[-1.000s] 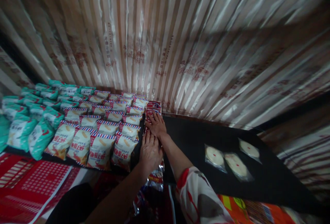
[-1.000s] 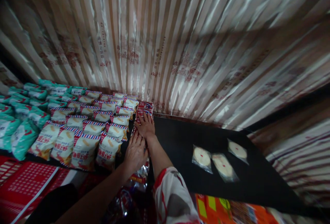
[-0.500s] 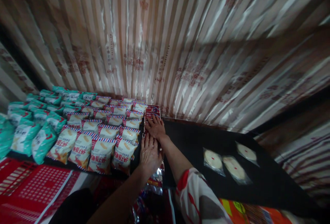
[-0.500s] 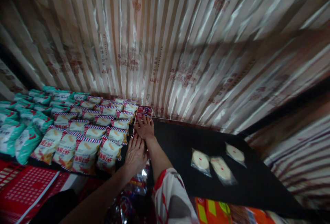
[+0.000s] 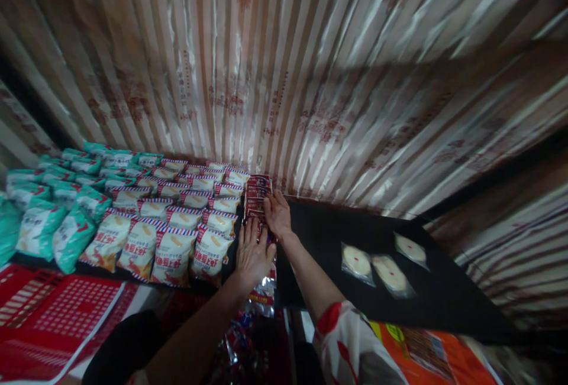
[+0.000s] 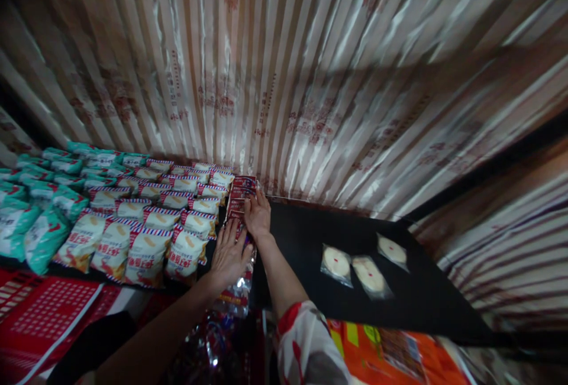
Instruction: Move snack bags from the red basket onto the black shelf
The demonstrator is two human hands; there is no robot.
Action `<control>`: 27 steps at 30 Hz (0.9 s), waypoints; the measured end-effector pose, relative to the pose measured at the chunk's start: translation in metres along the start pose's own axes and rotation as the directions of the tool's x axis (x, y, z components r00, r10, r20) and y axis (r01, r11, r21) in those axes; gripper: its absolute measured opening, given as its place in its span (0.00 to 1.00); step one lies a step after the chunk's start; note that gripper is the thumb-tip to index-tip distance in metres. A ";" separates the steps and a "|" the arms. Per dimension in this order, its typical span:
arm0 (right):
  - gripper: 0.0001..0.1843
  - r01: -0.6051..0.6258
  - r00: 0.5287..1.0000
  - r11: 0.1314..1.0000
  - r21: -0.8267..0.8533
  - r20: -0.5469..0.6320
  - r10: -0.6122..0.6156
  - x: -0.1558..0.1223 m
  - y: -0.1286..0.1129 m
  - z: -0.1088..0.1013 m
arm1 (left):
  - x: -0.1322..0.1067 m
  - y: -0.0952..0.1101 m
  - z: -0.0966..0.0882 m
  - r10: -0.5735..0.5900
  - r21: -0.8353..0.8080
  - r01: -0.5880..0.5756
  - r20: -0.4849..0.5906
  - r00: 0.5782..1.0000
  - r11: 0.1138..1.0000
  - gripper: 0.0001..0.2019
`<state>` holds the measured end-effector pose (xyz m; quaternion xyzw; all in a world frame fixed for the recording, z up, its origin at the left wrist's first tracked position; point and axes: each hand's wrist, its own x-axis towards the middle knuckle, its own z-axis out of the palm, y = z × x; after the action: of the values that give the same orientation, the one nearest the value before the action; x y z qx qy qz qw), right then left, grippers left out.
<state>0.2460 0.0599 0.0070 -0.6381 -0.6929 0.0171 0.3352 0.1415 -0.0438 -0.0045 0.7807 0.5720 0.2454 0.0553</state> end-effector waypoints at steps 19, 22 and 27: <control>0.26 -0.080 0.994 0.993 0.082 -0.063 0.085 -0.089 -0.012 -0.031 | -0.034 0.011 -0.003 0.049 0.026 -0.049 0.001 0.999 0.998 0.25; 0.26 -0.067 0.995 0.994 0.091 -0.070 0.073 -0.110 -0.017 -0.036 | -0.046 0.013 -0.007 0.085 0.005 -0.085 -0.016 0.996 0.996 0.24; 0.24 -0.081 0.992 0.987 0.141 -0.081 0.093 -0.152 -0.027 -0.046 | -0.080 0.018 -0.007 0.127 -0.070 -0.133 -0.083 0.988 0.989 0.22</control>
<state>0.2392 -0.0997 -0.0126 -0.6434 -0.6462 0.0519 0.4072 0.1353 -0.1249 -0.0172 0.8035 0.5120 0.3002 0.0461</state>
